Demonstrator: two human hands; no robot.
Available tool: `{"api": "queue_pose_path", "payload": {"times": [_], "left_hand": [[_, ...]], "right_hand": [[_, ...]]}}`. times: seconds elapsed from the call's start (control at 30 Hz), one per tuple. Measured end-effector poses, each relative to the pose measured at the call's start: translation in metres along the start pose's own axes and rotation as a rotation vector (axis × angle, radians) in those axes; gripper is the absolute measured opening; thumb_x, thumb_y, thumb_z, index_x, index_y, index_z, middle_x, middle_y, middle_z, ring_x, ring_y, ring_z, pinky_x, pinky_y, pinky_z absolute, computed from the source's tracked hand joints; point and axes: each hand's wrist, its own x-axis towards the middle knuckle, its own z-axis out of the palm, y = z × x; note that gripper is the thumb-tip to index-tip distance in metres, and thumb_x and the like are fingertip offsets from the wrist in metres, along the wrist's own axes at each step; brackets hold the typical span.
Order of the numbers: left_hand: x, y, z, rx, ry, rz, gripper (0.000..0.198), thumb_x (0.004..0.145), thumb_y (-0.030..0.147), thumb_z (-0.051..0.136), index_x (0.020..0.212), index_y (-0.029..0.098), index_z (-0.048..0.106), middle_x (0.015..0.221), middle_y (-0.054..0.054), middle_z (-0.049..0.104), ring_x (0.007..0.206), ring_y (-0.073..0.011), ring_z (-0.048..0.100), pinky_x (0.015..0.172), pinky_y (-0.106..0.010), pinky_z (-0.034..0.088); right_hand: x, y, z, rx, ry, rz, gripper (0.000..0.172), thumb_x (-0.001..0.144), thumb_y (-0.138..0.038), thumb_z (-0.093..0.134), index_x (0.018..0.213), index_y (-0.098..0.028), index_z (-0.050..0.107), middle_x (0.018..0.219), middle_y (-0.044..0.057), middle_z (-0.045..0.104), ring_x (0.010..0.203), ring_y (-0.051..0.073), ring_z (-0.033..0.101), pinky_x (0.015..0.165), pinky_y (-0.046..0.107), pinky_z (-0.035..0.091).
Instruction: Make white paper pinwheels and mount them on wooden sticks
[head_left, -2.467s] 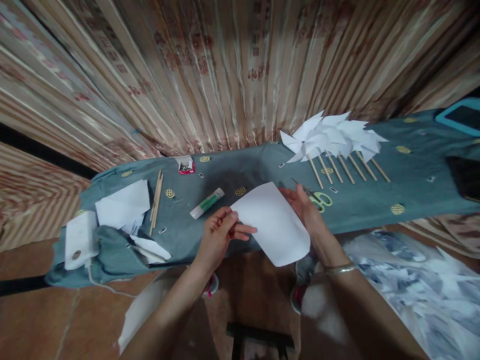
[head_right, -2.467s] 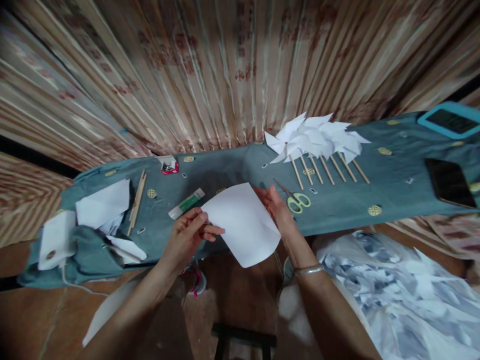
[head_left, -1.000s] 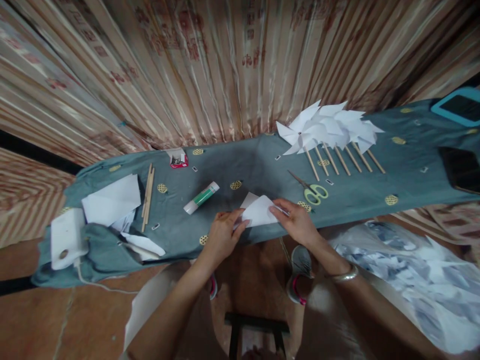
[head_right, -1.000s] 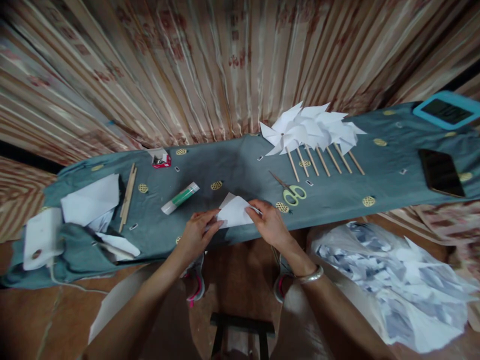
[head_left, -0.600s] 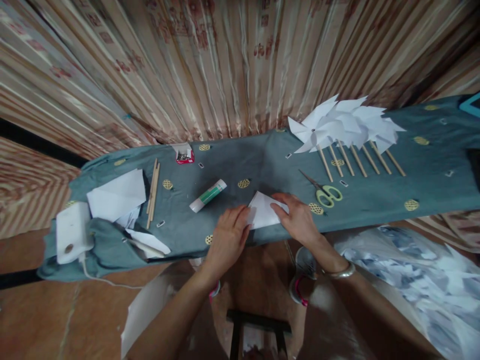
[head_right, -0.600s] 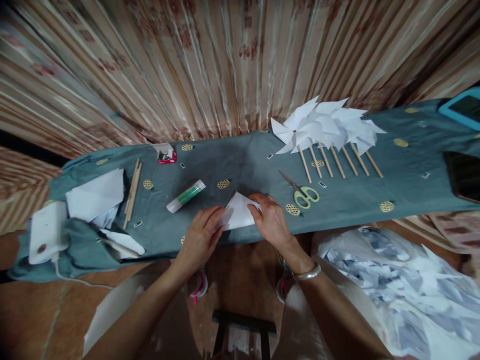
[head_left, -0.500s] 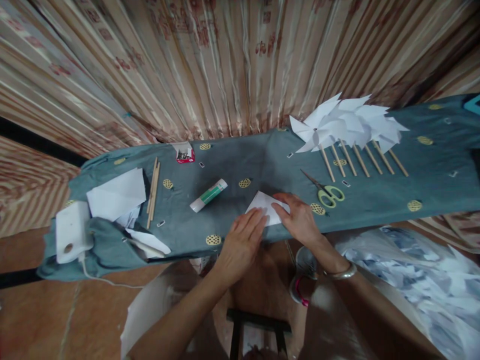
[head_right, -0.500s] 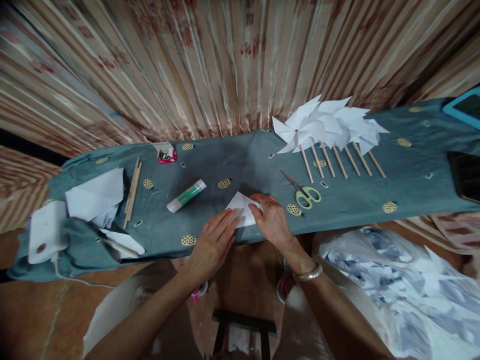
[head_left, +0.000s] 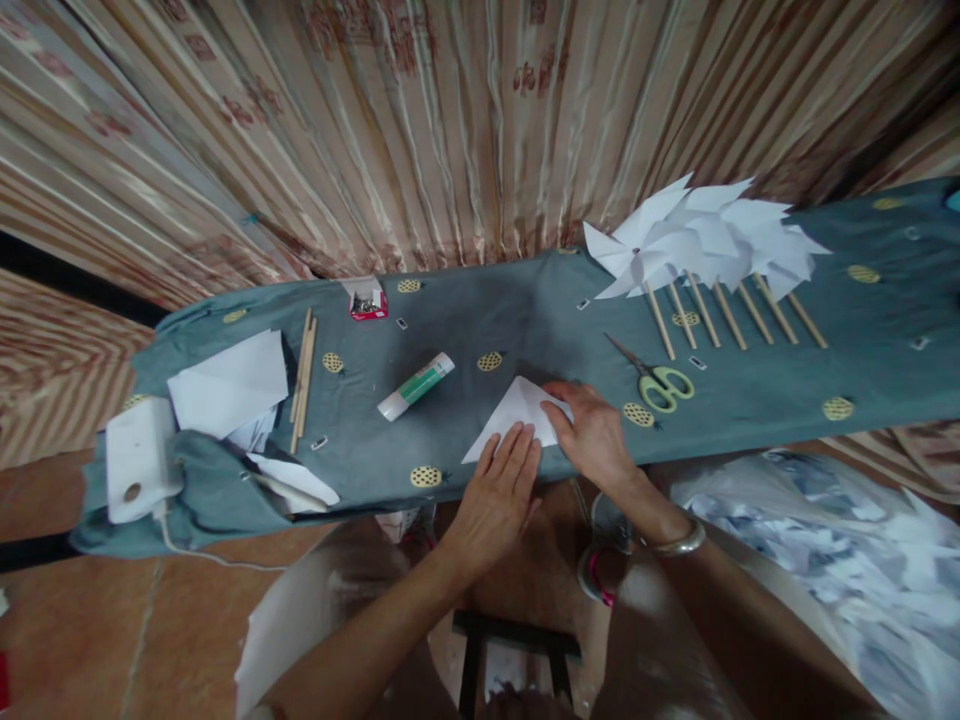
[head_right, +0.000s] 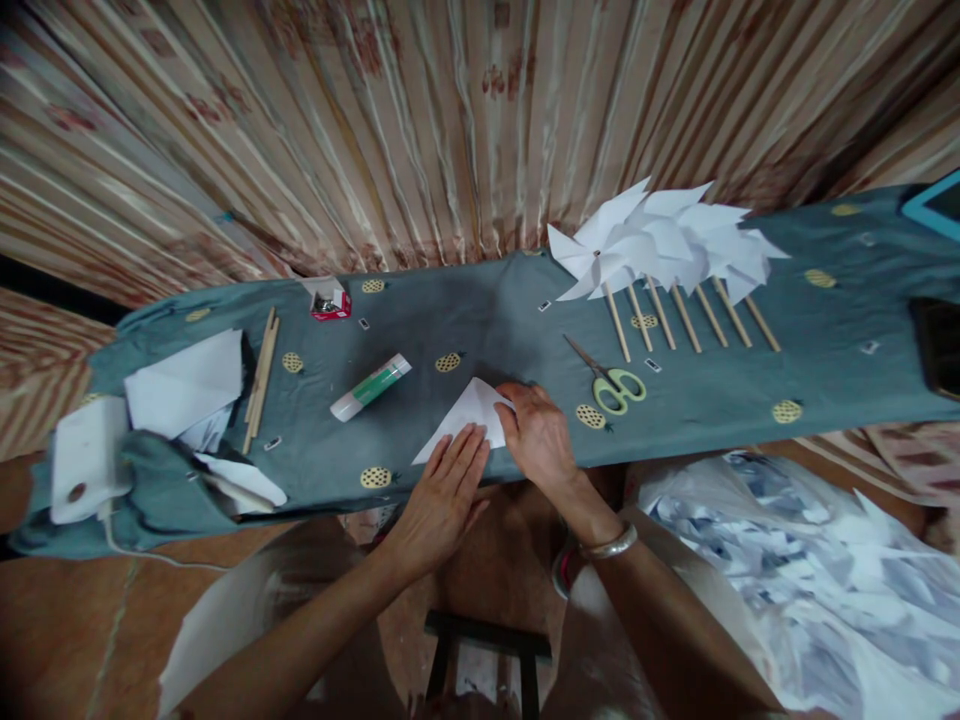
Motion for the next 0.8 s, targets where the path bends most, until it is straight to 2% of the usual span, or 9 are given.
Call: {"api": "queue_pose_path", "payload": {"times": [0.4, 0.6, 0.8], "left_hand": [[-0.0043, 0.0, 0.0044, 0.009, -0.022, -0.032, 0.064, 0.092, 0.021, 0.045, 0.149, 0.001, 0.023, 0.157, -0.023, 0.024, 0.149, -0.0303, 0.004, 0.118, -0.054, 0.027], [-0.0042, -0.0001, 0.0066, 0.105, 0.02, -0.02, 0.054, 0.093, 0.009, 0.034, 0.146, 0.003, 0.031, 0.155, -0.021, 0.031, 0.148, -0.0308, 0.014, 0.117, -0.052, 0.031], [-0.0038, 0.0004, 0.0062, 0.127, -0.003, -0.013, 0.052, 0.094, 0.012, 0.035, 0.145, 0.002, 0.031, 0.154, -0.022, 0.032, 0.148, -0.03, 0.016, 0.117, -0.054, 0.029]], "right_hand": [[0.0012, -0.0022, 0.003, 0.002, -0.051, -0.031, 0.034, 0.098, -0.038, 0.04, 0.107, -0.019, 0.067, 0.099, 0.011, 0.073, 0.092, 0.027, 0.064, 0.086, 0.041, 0.051], [0.0037, 0.0005, 0.0028, 0.042, -0.052, -0.013, 0.031, 0.096, -0.039, 0.044, 0.102, -0.02, 0.068, 0.095, 0.009, 0.073, 0.087, 0.025, 0.066, 0.082, 0.037, 0.052], [0.0057, 0.0009, 0.0024, 0.033, -0.068, 0.027, 0.029, 0.095, -0.038, 0.047, 0.102, -0.02, 0.069, 0.092, 0.008, 0.073, 0.086, 0.024, 0.067, 0.08, 0.035, 0.052]]}}
